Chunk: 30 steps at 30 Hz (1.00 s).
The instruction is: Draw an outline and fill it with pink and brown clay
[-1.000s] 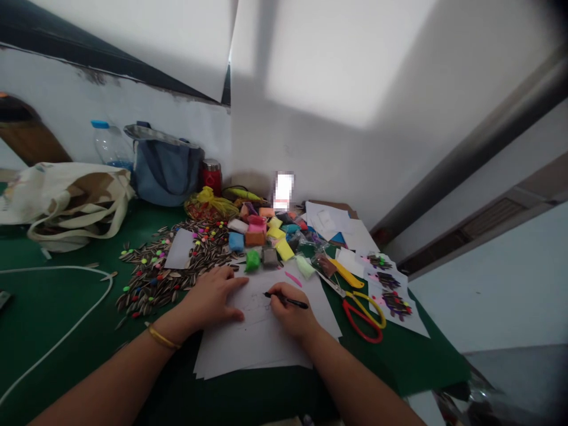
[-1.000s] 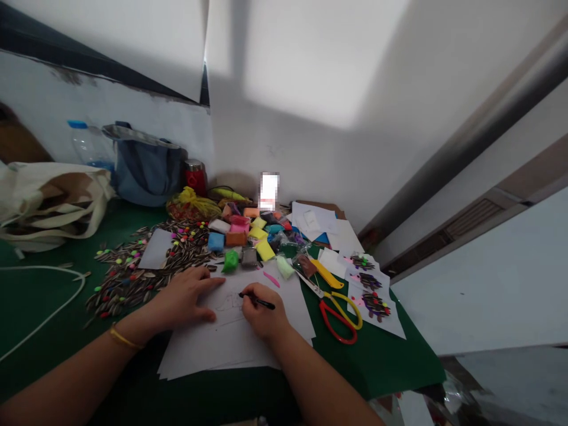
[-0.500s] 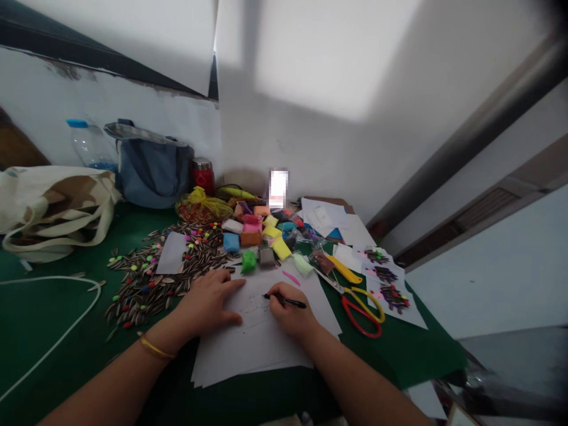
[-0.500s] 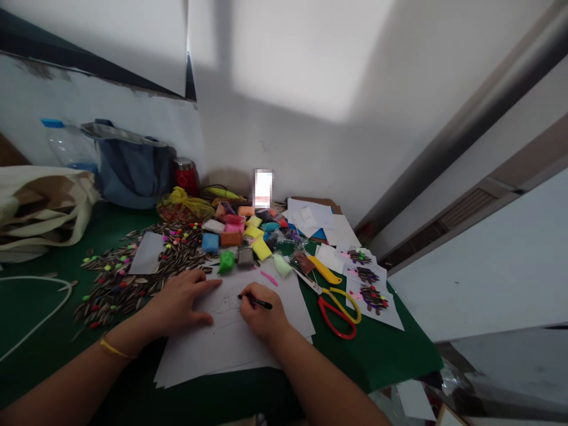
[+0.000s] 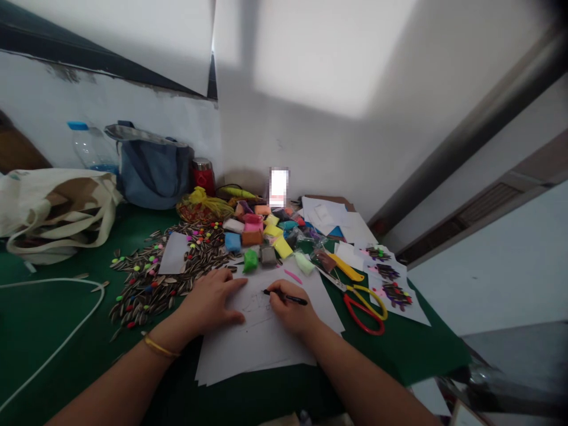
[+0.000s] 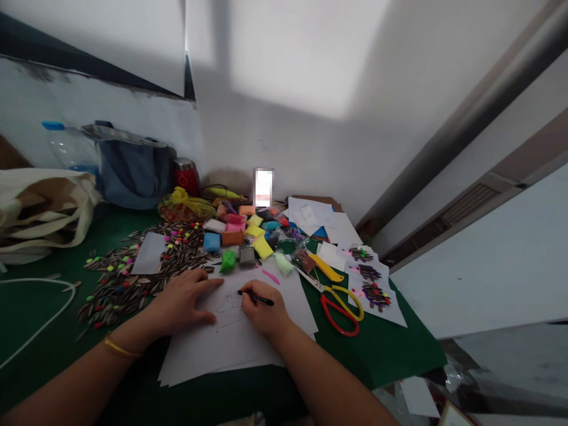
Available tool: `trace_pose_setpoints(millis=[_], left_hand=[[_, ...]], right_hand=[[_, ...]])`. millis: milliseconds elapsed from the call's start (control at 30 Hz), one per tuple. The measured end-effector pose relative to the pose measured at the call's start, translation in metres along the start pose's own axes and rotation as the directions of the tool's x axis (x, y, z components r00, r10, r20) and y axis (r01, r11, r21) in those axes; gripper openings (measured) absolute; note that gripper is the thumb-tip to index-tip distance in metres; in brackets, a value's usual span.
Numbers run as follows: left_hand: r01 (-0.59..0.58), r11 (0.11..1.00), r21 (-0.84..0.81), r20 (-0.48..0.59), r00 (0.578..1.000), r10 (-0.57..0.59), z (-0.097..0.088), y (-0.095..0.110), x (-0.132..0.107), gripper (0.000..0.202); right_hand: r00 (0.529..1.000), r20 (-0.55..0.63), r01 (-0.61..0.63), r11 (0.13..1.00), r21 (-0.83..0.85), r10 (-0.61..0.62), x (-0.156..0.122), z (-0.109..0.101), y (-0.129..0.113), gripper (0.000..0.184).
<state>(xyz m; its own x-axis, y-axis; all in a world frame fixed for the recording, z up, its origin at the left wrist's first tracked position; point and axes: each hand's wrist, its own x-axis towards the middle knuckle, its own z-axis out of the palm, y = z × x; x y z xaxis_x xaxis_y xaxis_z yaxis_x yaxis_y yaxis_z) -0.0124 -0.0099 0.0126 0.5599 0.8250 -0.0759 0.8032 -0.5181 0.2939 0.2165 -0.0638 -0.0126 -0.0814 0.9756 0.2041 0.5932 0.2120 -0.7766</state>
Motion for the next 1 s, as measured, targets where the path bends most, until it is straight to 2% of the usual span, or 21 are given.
trace_pose_setpoints(millis=[200, 400, 700, 867, 1000], left_hand=[[0.003, 1.000, 0.007, 0.004, 1.000, -0.003, 0.0006, 0.0001, 0.0006, 0.078], [-0.001, 1.000, 0.011, 0.002, 1.000, 0.001, 0.0012, -0.0009, 0.0009, 0.078], [0.010, 1.000, 0.015, 0.001, 1.000, -0.010, 0.0002, 0.0001, 0.0004, 0.078], [-0.002, 1.000, 0.013, -0.010, 1.000, 0.003, 0.0023, -0.0019, 0.0002, 0.079], [-0.010, 1.000, 0.010, -0.010, 1.000, 0.010, 0.0021, -0.0023, 0.0005, 0.078]], right_hand=[[1.000, 0.002, -0.003, 1.000, -0.027, 0.004, 0.0005, -0.0006, 0.0007, 0.019], [0.997, -0.051, -0.047, 0.998, 0.040, 0.049, 0.0032, -0.0017, 0.0053, 0.018], [1.000, 0.017, -0.019, 1.000, -0.005, 0.019, 0.0058, -0.0016, 0.0003, 0.021], [0.999, -0.008, -0.043, 0.998, -0.038, 0.043, 0.0060, -0.0008, 0.0020, 0.018], [0.999, -0.018, -0.035, 0.999, 0.008, 0.035, 0.0052, -0.0010, 0.0061, 0.017]])
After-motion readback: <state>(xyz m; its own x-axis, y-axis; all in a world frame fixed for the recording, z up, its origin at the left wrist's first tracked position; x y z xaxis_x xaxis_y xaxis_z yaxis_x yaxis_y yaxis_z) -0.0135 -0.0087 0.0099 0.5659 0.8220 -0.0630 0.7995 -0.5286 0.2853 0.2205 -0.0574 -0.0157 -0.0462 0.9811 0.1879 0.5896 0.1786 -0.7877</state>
